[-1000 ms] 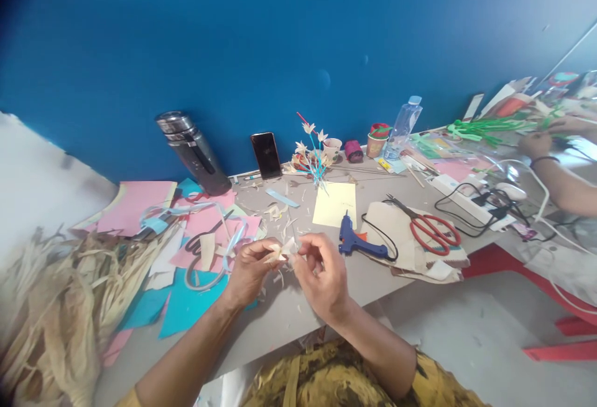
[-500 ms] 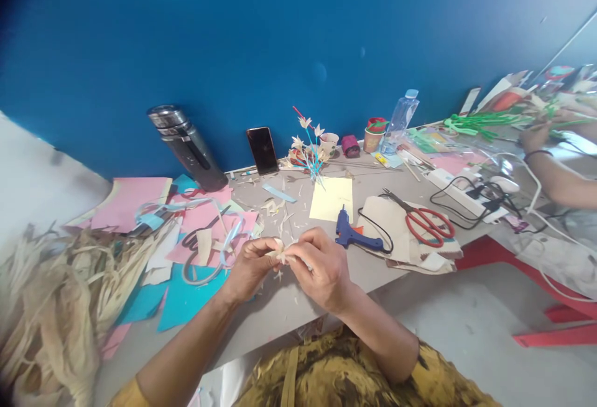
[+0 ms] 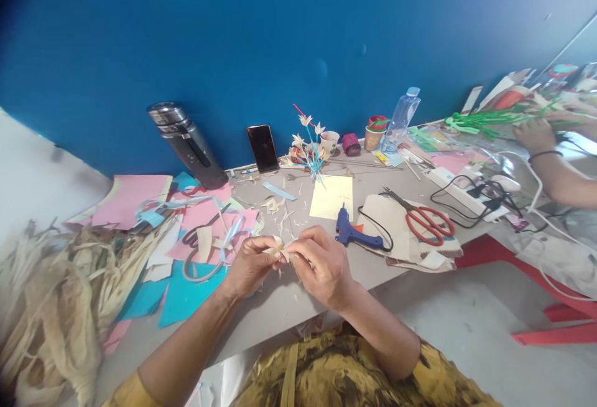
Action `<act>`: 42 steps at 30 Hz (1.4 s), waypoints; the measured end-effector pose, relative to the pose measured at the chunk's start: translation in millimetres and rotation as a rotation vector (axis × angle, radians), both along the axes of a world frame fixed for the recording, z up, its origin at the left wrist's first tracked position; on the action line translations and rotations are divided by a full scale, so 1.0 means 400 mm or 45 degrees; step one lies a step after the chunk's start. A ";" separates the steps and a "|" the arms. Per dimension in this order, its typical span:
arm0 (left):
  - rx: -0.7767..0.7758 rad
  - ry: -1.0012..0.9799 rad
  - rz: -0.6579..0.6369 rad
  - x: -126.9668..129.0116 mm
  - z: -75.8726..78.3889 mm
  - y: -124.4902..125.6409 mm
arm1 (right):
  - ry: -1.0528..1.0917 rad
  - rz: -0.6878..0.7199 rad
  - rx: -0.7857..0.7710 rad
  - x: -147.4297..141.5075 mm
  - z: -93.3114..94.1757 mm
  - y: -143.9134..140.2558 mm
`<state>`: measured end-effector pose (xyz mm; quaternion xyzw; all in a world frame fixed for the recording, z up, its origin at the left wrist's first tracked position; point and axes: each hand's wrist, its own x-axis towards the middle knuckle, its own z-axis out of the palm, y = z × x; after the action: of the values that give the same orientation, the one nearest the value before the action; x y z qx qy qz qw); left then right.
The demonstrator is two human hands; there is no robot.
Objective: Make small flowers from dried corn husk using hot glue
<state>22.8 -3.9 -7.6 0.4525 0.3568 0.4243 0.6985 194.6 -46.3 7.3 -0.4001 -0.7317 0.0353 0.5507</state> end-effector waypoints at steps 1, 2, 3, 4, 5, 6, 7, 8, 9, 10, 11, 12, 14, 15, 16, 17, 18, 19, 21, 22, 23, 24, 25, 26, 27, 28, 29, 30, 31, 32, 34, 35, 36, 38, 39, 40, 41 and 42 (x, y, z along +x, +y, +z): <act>-0.012 0.003 0.004 0.000 0.000 0.000 | -0.011 0.002 -0.003 0.002 0.000 0.000; -0.022 0.009 0.003 -0.001 0.001 0.001 | -0.023 0.007 -0.007 0.004 0.000 0.001; -0.028 0.017 -0.002 -0.001 0.003 0.001 | -0.033 0.013 -0.013 0.007 0.000 0.001; -0.031 0.026 -0.010 -0.002 0.004 0.001 | -0.042 0.020 -0.020 0.009 0.000 0.001; -0.031 0.033 -0.022 -0.002 0.005 0.001 | -0.050 0.024 -0.026 0.011 -0.001 0.002; -0.033 0.037 -0.032 -0.002 0.006 0.002 | -0.054 0.026 -0.029 0.012 -0.001 0.002; -0.036 0.038 -0.044 -0.002 0.006 0.002 | -0.059 0.027 -0.029 0.013 -0.001 0.002; -0.040 0.036 -0.054 -0.002 0.005 0.003 | -0.064 0.027 -0.028 0.014 -0.001 0.002; -0.044 0.034 -0.066 -0.002 0.004 0.003 | -0.069 0.027 -0.027 0.014 -0.002 0.003; -0.047 0.033 -0.079 -0.002 0.003 0.003 | -0.074 0.027 -0.024 0.014 -0.003 0.003; -0.048 0.029 -0.091 -0.001 0.002 0.003 | -0.078 0.027 -0.020 0.014 -0.004 0.003; -0.049 0.025 -0.101 -0.001 0.001 0.003 | -0.082 0.029 -0.017 0.014 -0.005 0.003; -0.053 0.019 -0.114 -0.001 -0.001 0.002 | -0.085 0.041 -0.011 0.014 -0.008 0.004; -0.055 0.018 -0.118 -0.001 -0.002 0.002 | -0.084 0.047 -0.009 0.014 -0.010 0.004; -0.055 0.019 -0.121 -0.001 -0.002 0.001 | -0.084 0.051 -0.010 0.014 -0.011 0.004; -0.051 0.019 -0.121 -0.001 -0.002 0.001 | -0.085 0.052 -0.012 0.014 -0.011 0.004; -0.046 0.018 -0.118 -0.001 -0.003 0.001 | -0.087 0.052 -0.015 0.014 -0.012 0.003; -0.039 0.017 -0.107 -0.001 -0.003 0.001 | -0.088 0.052 -0.016 0.014 -0.012 0.003; -0.030 0.010 -0.058 -0.002 -0.005 0.001 | -0.078 0.061 -0.007 0.015 -0.010 0.000; -0.027 -0.002 -0.022 -0.002 -0.007 0.002 | -0.059 0.066 0.000 0.015 -0.009 -0.001; -0.024 -0.019 0.016 -0.003 -0.008 0.003 | -0.026 0.070 0.005 0.015 -0.009 -0.004; -0.020 -0.041 0.049 -0.003 -0.010 0.004 | 0.015 0.070 0.002 0.016 -0.008 -0.007; -0.018 -0.064 0.074 -0.003 -0.012 0.005 | 0.060 0.063 -0.005 0.016 -0.008 -0.010; -0.016 -0.084 0.091 -0.003 -0.013 0.005 | 0.103 0.053 -0.020 0.016 -0.009 -0.013; -0.014 -0.096 0.101 -0.003 -0.015 0.006 | 0.147 0.037 -0.043 0.015 -0.011 -0.017; -0.012 -0.101 0.106 -0.002 -0.016 0.007 | 0.191 0.018 -0.079 0.015 -0.013 -0.020; -0.007 -0.100 0.110 -0.002 -0.017 0.007 | 0.237 0.001 -0.141 0.014 -0.017 -0.023; 0.002 -0.094 0.112 -0.001 -0.018 0.007 | 0.287 -0.003 -0.239 0.014 -0.022 -0.026; 0.015 -0.084 0.114 -0.001 -0.020 0.007 | 0.346 0.014 -0.375 0.013 -0.028 -0.027; 0.031 -0.068 0.113 -0.001 -0.022 0.007 | 0.410 0.055 -0.539 0.012 -0.034 -0.028; 0.058 -0.029 0.109 -0.001 -0.026 0.007 | 0.550 0.194 -0.866 0.012 -0.047 -0.026; 0.065 -0.009 0.105 -0.002 -0.028 0.007 | 0.625 0.268 -0.989 0.012 -0.051 -0.024; 0.070 0.007 0.101 -0.002 -0.029 0.007 | 0.697 0.326 -1.070 0.011 -0.055 -0.021; 0.074 0.032 0.086 -0.003 -0.031 0.007 | 0.796 0.372 -1.123 0.011 -0.056 -0.014; 0.078 0.042 0.076 -0.003 -0.030 0.007 | 0.816 0.367 -1.114 0.011 -0.054 -0.011; 0.084 0.053 0.065 -0.003 -0.030 0.007 | 0.818 0.356 -1.096 0.011 -0.050 -0.008; 0.090 0.063 0.056 -0.003 -0.029 0.007 | 0.807 0.345 -1.072 0.011 -0.045 -0.006; 0.094 0.076 0.047 -0.003 -0.028 0.006 | 0.790 0.341 -1.054 0.011 -0.039 -0.004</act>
<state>21.8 -1.4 -18.8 0.4837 0.3698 0.4363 0.6625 199.1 -48.0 -8.4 -0.4578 -0.5039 0.5076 0.5281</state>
